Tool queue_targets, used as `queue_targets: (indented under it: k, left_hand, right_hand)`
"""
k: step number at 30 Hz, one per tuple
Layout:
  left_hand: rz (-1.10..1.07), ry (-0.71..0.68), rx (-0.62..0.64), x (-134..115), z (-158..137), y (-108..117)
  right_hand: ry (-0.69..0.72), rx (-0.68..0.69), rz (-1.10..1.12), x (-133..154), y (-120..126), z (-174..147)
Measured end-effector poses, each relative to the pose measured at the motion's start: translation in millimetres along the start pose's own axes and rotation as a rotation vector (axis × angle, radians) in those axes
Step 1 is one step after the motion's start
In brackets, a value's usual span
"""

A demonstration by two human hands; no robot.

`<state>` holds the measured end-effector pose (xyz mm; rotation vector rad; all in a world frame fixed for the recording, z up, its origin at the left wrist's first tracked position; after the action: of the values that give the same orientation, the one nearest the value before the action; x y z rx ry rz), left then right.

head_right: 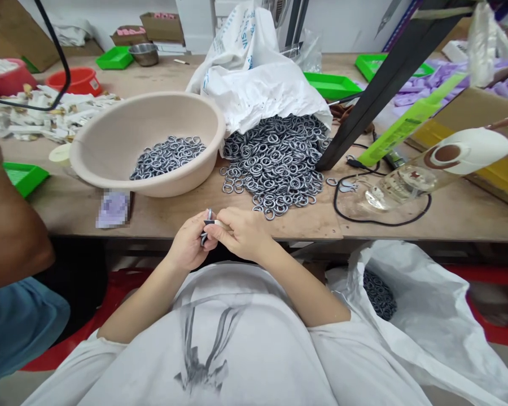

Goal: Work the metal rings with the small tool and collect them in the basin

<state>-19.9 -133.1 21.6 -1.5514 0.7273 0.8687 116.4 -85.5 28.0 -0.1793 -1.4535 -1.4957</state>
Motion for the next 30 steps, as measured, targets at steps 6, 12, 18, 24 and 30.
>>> queue_targets:
  k: [6, 12, 18, 24, 30]
  left_hand:
    - [0.006, 0.001, 0.023, -2.7, 0.6, 7.0]
    - [0.070, 0.081, 0.189, 4.5, -9.2, 16.2]
    - [0.098, -0.015, -0.027, -0.2, -1.1, 32.5]
    - [0.067, -0.039, -0.123, -10.1, 5.6, 37.8]
    - [0.077, -0.072, -0.066, 5.3, 9.5, 16.5]
  right_hand:
    - [-0.060, 0.098, 0.090, -0.7, -7.1, 2.1]
    - [-0.419, -0.108, -0.153, -26.8, -3.6, 38.1]
    - [-0.367, 0.047, -0.612, -29.1, -10.8, 77.3]
    - [-0.352, 0.055, -0.333, -25.3, -11.5, 73.6]
    - [-0.432, 0.181, 0.636, -8.2, -31.4, 28.4]
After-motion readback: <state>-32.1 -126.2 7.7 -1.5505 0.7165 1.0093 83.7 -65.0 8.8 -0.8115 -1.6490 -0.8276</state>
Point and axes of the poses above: each hand's wrist, its own z-axis towards the middle knuckle, its own y-axis out of the back of the hand, x = y × z, the point moved 1 cm from there along z, towards the middle knuckle, and after that the axes turned 15 degrees about -y, right-handed, at the moved point
